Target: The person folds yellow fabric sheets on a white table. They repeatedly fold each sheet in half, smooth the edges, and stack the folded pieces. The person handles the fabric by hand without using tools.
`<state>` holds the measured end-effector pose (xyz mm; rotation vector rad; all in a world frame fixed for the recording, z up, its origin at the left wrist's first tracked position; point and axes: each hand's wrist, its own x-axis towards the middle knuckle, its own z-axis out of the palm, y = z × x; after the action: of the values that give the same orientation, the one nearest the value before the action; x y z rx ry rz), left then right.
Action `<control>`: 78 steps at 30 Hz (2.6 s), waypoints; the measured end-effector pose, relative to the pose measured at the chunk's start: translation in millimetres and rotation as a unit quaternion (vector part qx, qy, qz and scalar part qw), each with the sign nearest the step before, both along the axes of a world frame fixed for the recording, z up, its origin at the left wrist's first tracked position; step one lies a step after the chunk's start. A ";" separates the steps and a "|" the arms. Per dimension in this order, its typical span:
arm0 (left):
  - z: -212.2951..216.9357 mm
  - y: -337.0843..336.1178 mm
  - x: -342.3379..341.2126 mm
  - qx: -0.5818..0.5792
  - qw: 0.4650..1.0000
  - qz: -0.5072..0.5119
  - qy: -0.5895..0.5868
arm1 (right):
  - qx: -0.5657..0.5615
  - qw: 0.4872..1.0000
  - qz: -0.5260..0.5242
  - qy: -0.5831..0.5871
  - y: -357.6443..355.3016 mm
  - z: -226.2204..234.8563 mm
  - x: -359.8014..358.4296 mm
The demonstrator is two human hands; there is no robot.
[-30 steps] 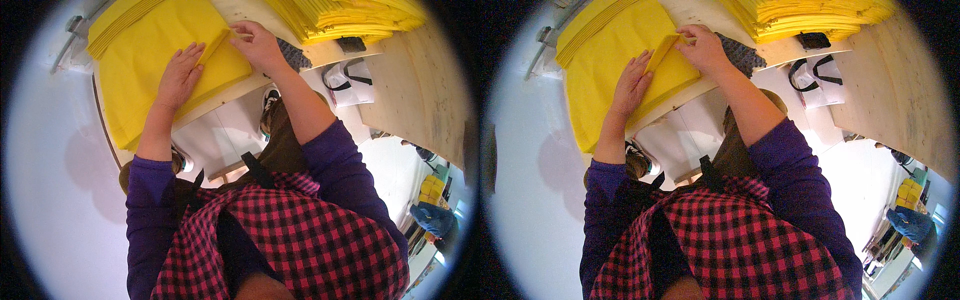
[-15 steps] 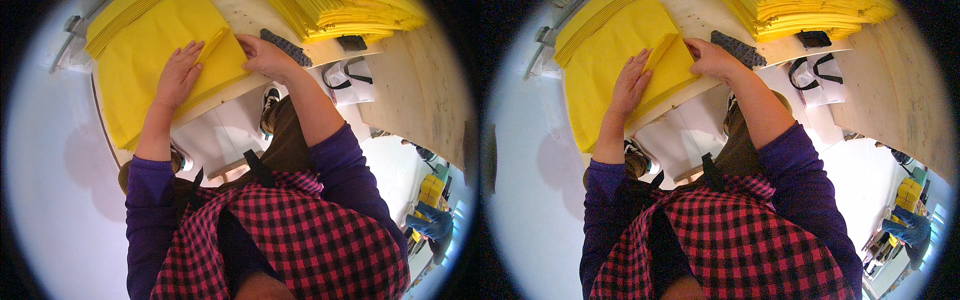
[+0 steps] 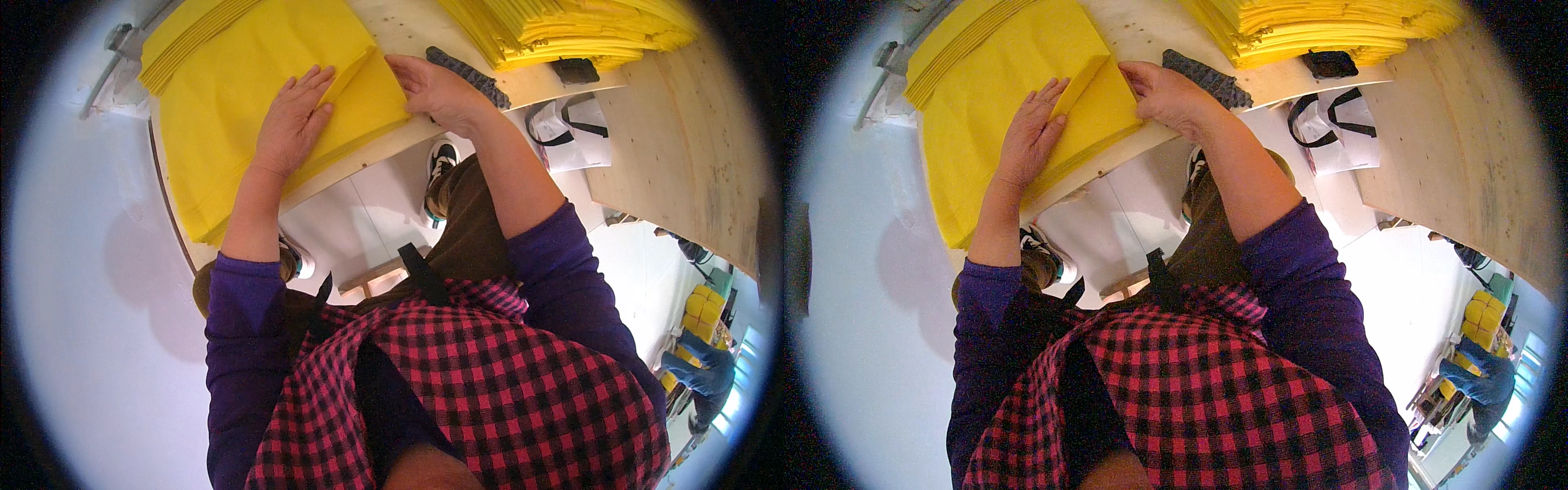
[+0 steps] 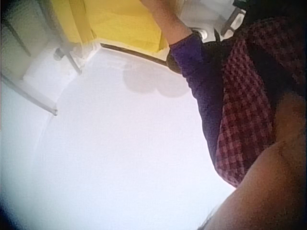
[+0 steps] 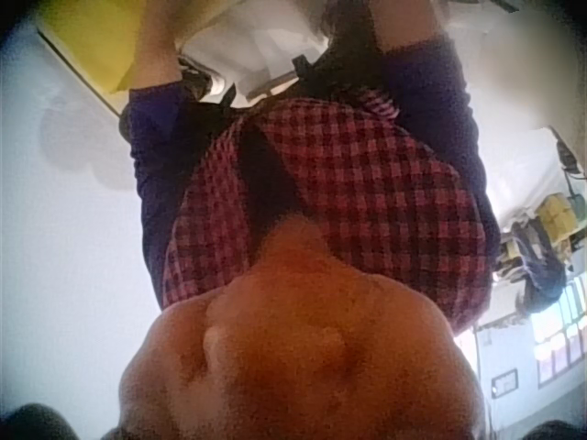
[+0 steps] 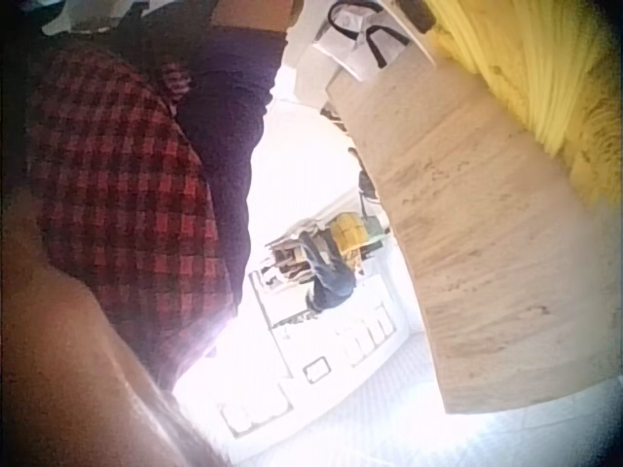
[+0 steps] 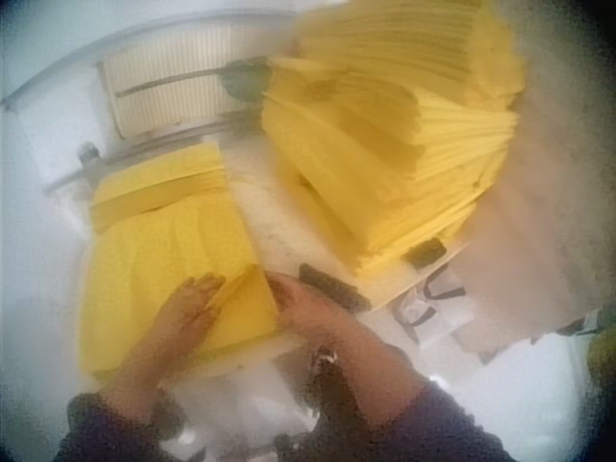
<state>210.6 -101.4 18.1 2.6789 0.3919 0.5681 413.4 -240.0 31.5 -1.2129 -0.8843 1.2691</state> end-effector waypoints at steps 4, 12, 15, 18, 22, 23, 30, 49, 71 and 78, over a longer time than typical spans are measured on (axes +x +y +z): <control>0.9 -0.6 0.0 -0.001 1.000 0.000 -0.001 | -0.001 1.000 -0.004 0.014 -1.3 0.1 0.3; -0.1 -0.5 0.7 0.006 1.000 -0.001 0.001 | -0.005 1.000 0.016 0.012 0.2 -5.7 4.2; -0.4 -0.1 0.5 0.010 1.000 -0.004 -0.001 | -0.010 0.999 -0.033 0.019 1.1 -8.4 1.9; -0.2 0.0 0.4 0.012 1.000 -0.005 0.001 | 0.006 0.999 -0.046 -0.007 0.1 -9.0 2.0; -0.1 -0.8 0.6 0.007 1.000 -0.006 -0.004 | -0.007 0.993 -0.091 -0.082 3.0 -11.0 0.5; -0.1 -0.9 0.8 0.007 1.000 -0.005 -0.005 | -0.016 0.990 -0.088 -0.113 3.9 -11.4 1.4; 0.4 -1.3 1.0 0.005 1.000 -0.003 -0.002 | -0.006 0.952 -0.147 -0.267 6.7 -16.3 1.6; 0.6 -1.4 0.9 0.004 1.000 -0.007 0.000 | 0.182 0.874 -0.176 -0.415 7.2 -17.8 3.1; -2.0 1.1 -1.5 0.009 1.000 0.005 -0.004 | -0.010 0.943 -0.143 -0.300 7.9 -3.8 1.4; -1.4 0.5 -2.3 0.009 1.000 -0.001 -0.003 | -0.001 0.993 0.057 -0.107 -4.3 -8.8 6.8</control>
<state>208.3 -100.9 16.7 2.6933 0.3829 0.5814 420.2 -244.3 22.7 -1.3322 -1.1221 1.2454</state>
